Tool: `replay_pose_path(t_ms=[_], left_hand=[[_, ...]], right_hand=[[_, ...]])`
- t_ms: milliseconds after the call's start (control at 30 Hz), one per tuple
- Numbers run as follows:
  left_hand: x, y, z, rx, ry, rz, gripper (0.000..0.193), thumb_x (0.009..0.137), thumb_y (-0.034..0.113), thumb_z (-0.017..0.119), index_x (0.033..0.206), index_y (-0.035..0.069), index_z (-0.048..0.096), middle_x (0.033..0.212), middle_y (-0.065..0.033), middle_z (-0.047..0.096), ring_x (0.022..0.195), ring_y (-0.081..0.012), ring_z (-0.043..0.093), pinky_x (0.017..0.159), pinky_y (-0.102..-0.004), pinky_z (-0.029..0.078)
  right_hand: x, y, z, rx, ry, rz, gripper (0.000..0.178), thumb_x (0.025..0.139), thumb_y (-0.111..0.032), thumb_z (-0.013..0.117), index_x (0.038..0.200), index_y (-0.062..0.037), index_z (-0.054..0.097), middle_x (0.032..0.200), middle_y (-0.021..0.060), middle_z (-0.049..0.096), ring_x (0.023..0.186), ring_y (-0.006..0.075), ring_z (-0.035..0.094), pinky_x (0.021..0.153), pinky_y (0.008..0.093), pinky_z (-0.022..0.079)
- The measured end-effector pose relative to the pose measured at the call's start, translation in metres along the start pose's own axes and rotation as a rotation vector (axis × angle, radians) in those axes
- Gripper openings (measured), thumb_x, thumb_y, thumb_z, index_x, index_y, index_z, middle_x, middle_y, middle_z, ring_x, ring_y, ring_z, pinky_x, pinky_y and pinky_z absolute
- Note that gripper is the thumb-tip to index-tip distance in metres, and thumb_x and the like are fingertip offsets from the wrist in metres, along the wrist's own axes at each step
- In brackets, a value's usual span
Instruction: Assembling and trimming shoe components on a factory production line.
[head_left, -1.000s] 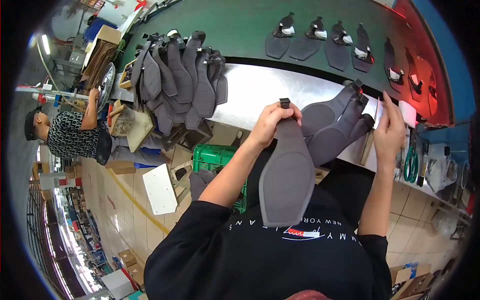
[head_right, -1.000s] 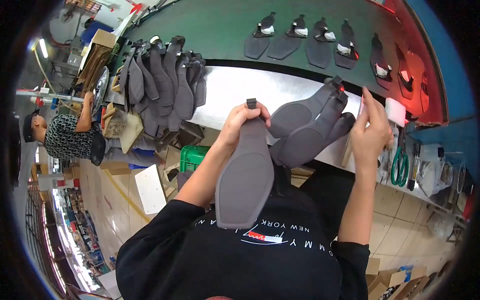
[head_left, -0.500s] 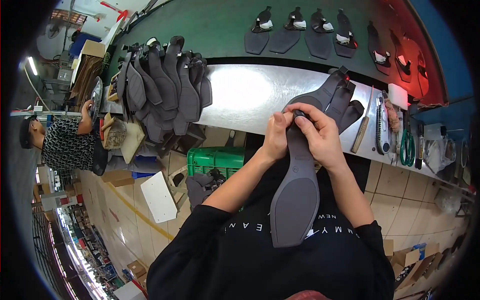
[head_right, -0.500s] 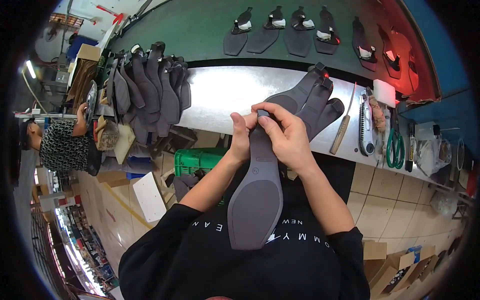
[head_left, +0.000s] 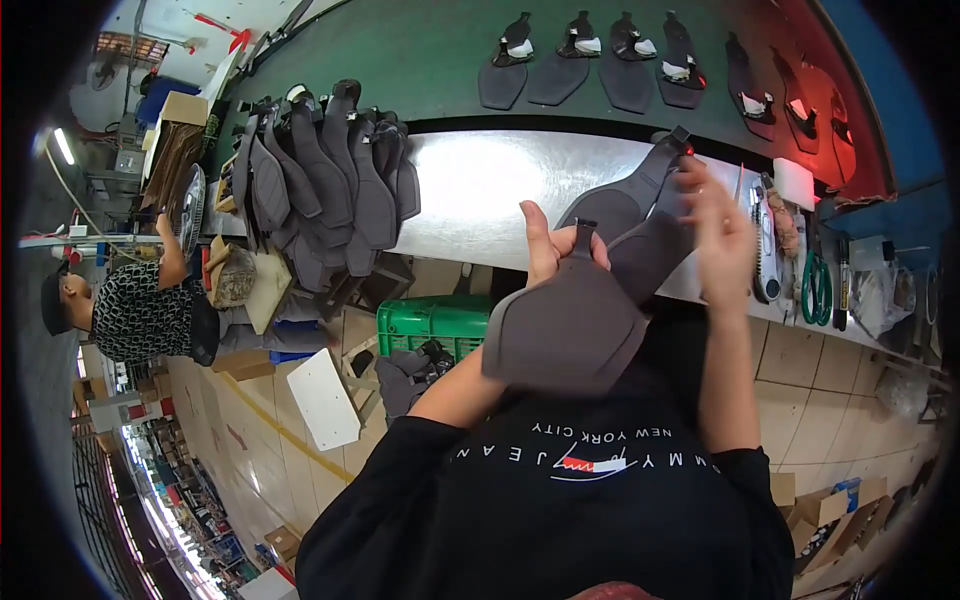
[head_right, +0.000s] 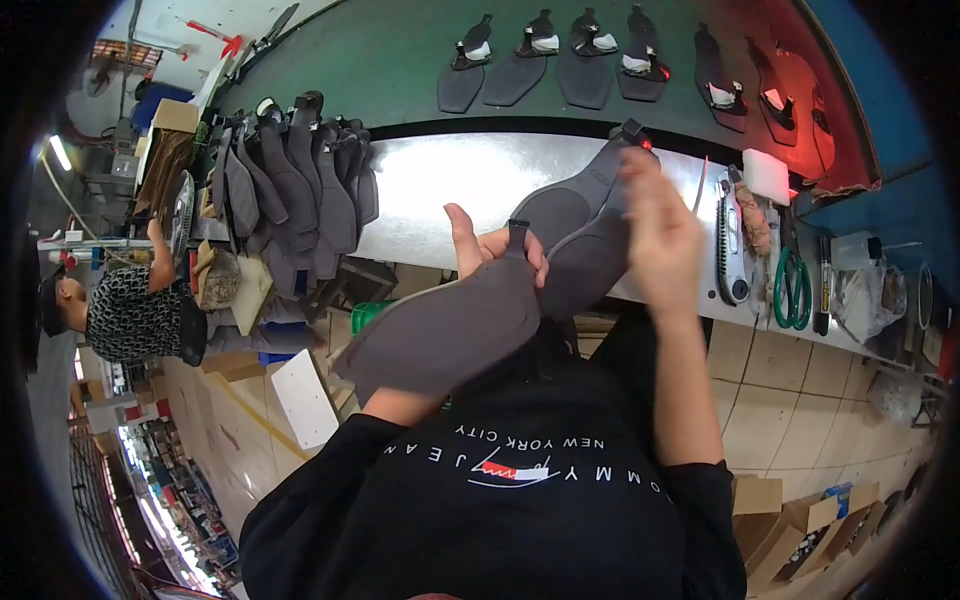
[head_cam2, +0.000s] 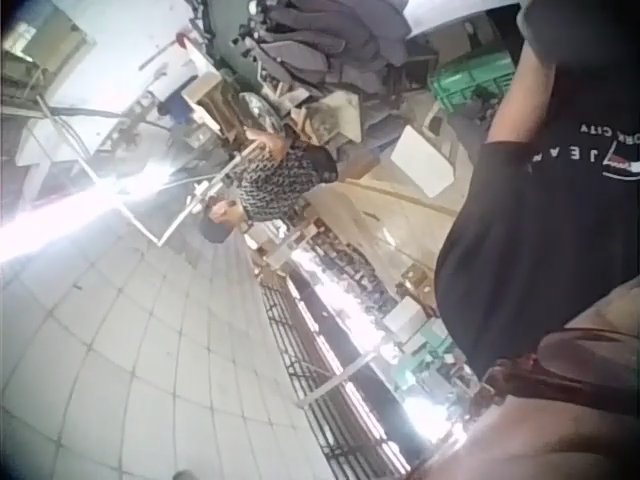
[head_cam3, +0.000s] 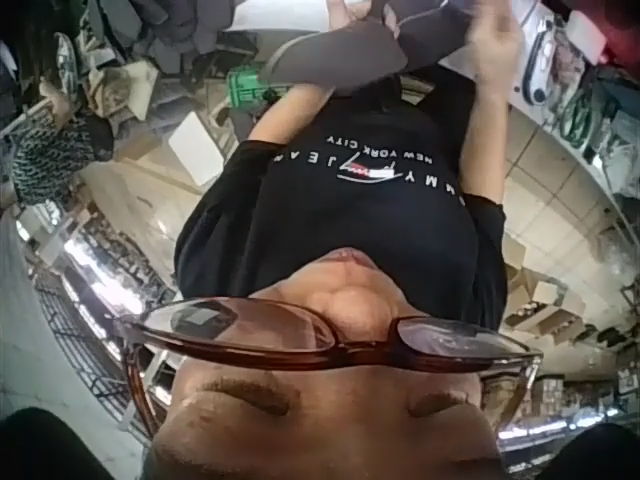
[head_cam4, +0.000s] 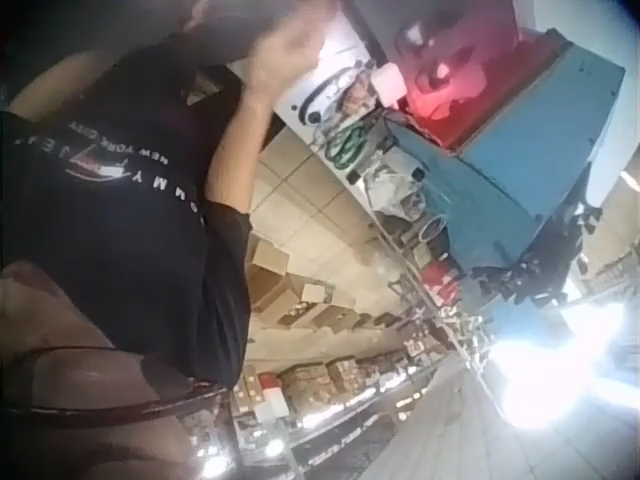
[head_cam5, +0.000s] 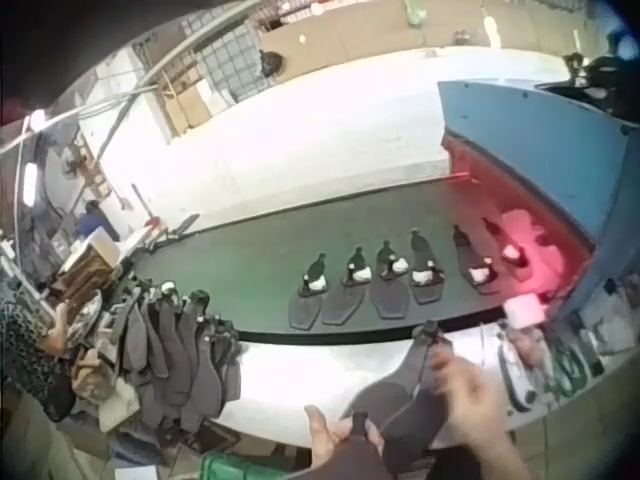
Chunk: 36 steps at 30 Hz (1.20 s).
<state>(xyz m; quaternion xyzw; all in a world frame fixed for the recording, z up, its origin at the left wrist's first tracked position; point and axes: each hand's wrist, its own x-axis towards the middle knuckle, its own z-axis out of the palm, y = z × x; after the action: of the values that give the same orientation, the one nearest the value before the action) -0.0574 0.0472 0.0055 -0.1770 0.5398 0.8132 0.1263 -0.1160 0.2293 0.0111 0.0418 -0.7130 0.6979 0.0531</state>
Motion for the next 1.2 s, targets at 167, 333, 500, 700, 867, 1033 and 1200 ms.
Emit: replay_pose_path(t_ms=[167, 333, 500, 700, 867, 1033, 1200], left_hand=[[0.001, -0.001, 0.003, 0.146, -0.046, 0.056, 0.101, 0.078, 0.087, 0.004, 0.066, 0.003, 0.058, 0.059, -0.0023, 0.053, 0.056, -0.0115, 0.049, 0.056, -0.0239, 0.038], [-0.006, 0.005, 0.003, 0.197, -0.037, 0.032, 0.106, 0.078, 0.087, 0.001, 0.075, 0.001, 0.063, 0.061, -0.0027, 0.054, 0.060, -0.0124, 0.052, 0.061, -0.0238, 0.040], [0.000, 0.002, -0.001, 0.238, -0.081, 0.076, 0.107, 0.079, 0.086, 0.000, 0.078, 0.000, 0.064, 0.062, -0.0036, 0.056, 0.061, -0.0127, 0.053, 0.062, -0.0235, 0.041], [0.009, 0.001, -0.019, 0.147, -0.196, 0.011, 0.109, 0.077, 0.088, 0.003, 0.087, -0.002, 0.063, 0.067, -0.0065, 0.061, 0.063, -0.0140, 0.055, 0.061, -0.0234, 0.043], [0.032, 0.016, -0.068, 0.327, -0.112, 0.347, 0.095, 0.080, 0.085, 0.026, 0.097, -0.002, 0.059, 0.074, -0.0100, 0.064, 0.069, -0.0155, 0.059, 0.065, -0.0257, 0.047], [0.020, 0.017, -0.051, 0.342, -0.214, 0.428, 0.081, 0.081, 0.079, 0.044, 0.098, 0.000, 0.055, 0.087, -0.0132, 0.065, 0.081, -0.0173, 0.060, 0.075, -0.0299, 0.048], [-0.004, 0.026, -0.029, 0.595, -0.363, 0.449, 0.080, 0.081, 0.068, 0.057, 0.123, -0.001, 0.052, 0.120, -0.0102, 0.054, 0.107, -0.0173, 0.053, 0.090, -0.0303, 0.042]], right_hand=[[0.038, 0.064, -0.082, -1.125, 0.279, -0.272, 0.030, 0.089, -0.018, 0.061, 0.117, -0.0083, 0.065, 0.092, 0.0086, 0.066, 0.079, 0.0214, 0.062, 0.071, 0.0353, 0.048], [0.045, 0.046, -0.066, -1.164, -0.009, 0.013, 0.034, 0.081, -0.016, 0.066, 0.114, -0.0061, 0.064, 0.093, 0.0151, 0.067, 0.088, 0.0349, 0.064, 0.077, 0.0457, 0.048], [0.051, 0.050, -0.064, -1.239, -0.021, -0.063, 0.027, 0.082, -0.010, 0.060, 0.108, -0.0045, 0.064, 0.089, 0.0177, 0.067, 0.084, 0.0365, 0.064, 0.072, 0.0476, 0.050], [0.044, 0.055, -0.065, -1.242, 0.104, -0.159, 0.026, 0.086, -0.014, 0.057, 0.109, -0.0086, 0.066, 0.088, 0.0169, 0.064, 0.082, 0.0364, 0.062, 0.071, 0.0471, 0.048], [0.029, 0.043, -0.114, -1.084, 0.269, -0.237, 0.022, 0.084, -0.018, 0.064, 0.103, -0.0076, 0.065, 0.094, 0.0119, 0.062, 0.086, 0.0318, 0.060, 0.076, 0.0421, 0.049], [0.016, 0.031, -0.110, -1.210, 0.219, -0.277, 0.027, 0.076, -0.022, 0.073, 0.098, -0.0095, 0.064, 0.098, 0.0094, 0.061, 0.092, 0.0324, 0.058, 0.076, 0.0435, 0.048], [0.010, 0.040, -0.102, -1.401, 0.021, -0.156, 0.048, 0.077, -0.018, 0.071, 0.118, -0.0033, 0.053, 0.110, 0.0158, 0.058, 0.100, 0.0334, 0.058, 0.086, 0.0426, 0.048]])
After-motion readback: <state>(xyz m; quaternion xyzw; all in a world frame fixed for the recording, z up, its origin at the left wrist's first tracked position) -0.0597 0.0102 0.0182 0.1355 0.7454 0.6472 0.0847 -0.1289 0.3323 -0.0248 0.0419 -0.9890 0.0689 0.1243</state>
